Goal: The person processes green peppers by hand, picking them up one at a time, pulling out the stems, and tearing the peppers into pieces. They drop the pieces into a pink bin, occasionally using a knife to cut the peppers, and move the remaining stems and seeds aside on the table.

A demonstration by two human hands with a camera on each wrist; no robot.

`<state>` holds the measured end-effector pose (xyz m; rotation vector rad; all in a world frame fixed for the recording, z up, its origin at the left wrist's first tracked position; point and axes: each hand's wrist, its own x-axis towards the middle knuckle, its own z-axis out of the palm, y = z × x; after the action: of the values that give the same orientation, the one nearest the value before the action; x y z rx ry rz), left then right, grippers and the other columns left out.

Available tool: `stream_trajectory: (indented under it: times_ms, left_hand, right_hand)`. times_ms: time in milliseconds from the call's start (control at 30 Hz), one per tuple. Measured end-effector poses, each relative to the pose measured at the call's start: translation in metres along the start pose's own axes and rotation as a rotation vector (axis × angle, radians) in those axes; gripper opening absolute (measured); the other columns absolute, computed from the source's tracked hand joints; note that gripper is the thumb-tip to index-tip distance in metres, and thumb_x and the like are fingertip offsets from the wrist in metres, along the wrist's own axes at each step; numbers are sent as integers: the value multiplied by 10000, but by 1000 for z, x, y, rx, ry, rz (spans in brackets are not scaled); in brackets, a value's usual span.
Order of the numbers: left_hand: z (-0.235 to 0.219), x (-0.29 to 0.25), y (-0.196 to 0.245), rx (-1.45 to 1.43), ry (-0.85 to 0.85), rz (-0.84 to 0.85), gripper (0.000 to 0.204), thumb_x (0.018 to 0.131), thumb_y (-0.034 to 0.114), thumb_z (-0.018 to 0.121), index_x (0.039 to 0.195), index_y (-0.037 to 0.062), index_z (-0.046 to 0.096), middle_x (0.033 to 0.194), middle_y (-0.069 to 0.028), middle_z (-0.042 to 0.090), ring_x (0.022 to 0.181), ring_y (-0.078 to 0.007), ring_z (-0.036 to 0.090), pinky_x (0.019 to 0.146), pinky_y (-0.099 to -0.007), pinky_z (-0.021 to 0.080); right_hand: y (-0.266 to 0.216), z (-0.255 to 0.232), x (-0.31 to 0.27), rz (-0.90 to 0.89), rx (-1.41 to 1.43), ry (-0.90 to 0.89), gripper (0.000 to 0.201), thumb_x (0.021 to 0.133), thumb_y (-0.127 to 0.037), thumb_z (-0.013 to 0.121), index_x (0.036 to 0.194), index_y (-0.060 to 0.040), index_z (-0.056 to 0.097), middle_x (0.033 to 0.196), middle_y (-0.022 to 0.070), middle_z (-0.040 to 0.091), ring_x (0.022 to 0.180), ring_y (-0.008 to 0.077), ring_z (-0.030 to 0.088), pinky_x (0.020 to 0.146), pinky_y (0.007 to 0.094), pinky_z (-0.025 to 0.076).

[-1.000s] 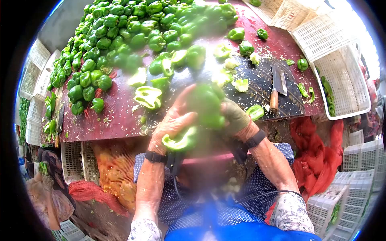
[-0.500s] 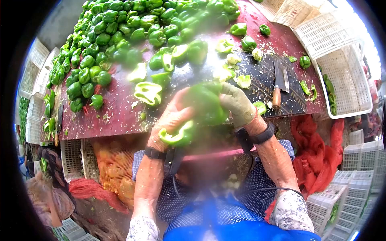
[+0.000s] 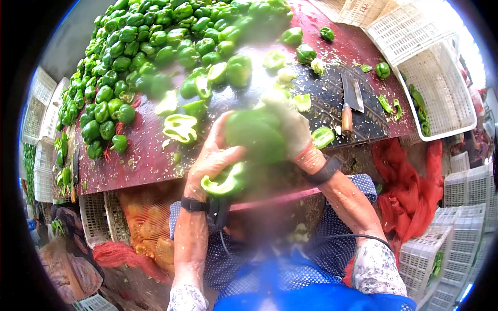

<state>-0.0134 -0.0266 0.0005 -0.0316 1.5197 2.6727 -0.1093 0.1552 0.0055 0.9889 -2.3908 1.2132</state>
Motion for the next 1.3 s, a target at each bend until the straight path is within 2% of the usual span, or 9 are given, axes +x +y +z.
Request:
stream_trajectory:
  times_ms: [200,367,467,567,700,767,833,933,1300]
  left_hand:
    - [2,1,3,185,-10,-28,773,735,11,752,1405,48,369,1260,-57,541,1118,-158,531,916,-304,471]
    - [-5,7,10,455,96,86,637,745,-23,745,1287,45,417,1175,-94,572,1043,-180,586,868,-304,517]
    - [-1,9,5,555,114,204,625,760,-33,738,1281,42,401,1172,-107,570,1048,-202,590,882,-321,519]
    - [-8,5,6,559,114,251,659,747,-34,752,1294,45,394,1202,-103,546,1103,-197,557,925,-332,494]
    - [-3,2,8,547,101,246,708,736,-41,753,1337,73,397,1227,-68,548,1114,-176,552,944,-326,483]
    - [-3,2,10,546,115,227,692,748,-41,746,1333,74,395,1222,-69,552,1105,-174,559,940,-324,486]
    - [-1,4,12,534,129,226,672,756,-41,741,1322,73,397,1215,-75,556,1099,-173,563,933,-322,491]
    - [-2,10,10,584,142,238,645,767,-37,737,1306,69,398,1210,-83,558,1092,-174,567,921,-318,497]
    - [-3,13,4,1009,300,343,565,738,6,752,1227,48,472,1060,-110,629,964,-178,617,819,-323,519]
  right_hand:
    - [9,-7,10,-103,-224,46,381,840,-92,575,1221,-79,577,1071,191,629,953,343,619,855,431,492]
    - [52,-91,20,414,-422,-148,365,907,-290,561,1179,-49,596,1086,174,661,999,311,645,887,390,492]
    - [90,-126,3,385,-698,-366,475,858,-431,612,1093,-18,590,1082,170,663,992,302,651,871,411,486]
    - [123,-122,-8,932,-643,-307,573,802,-528,645,1065,-25,565,1080,196,653,1011,317,641,883,425,476]
    - [166,-114,-16,911,-646,-287,446,830,-384,630,1054,-17,513,1049,262,634,999,430,606,820,467,478]
    - [234,-111,-28,715,-510,-135,292,831,-139,607,1066,-2,502,786,120,571,715,258,629,623,385,507]
    - [143,-133,-17,875,263,113,363,830,-40,578,1177,7,486,776,48,502,648,137,570,532,284,488]
    - [71,-125,-25,572,623,107,585,853,7,541,1402,2,340,921,74,562,644,113,563,544,228,495]
    - [-50,-107,-27,269,505,-611,510,891,-52,552,1382,-2,421,785,-1,520,712,74,503,644,243,449]
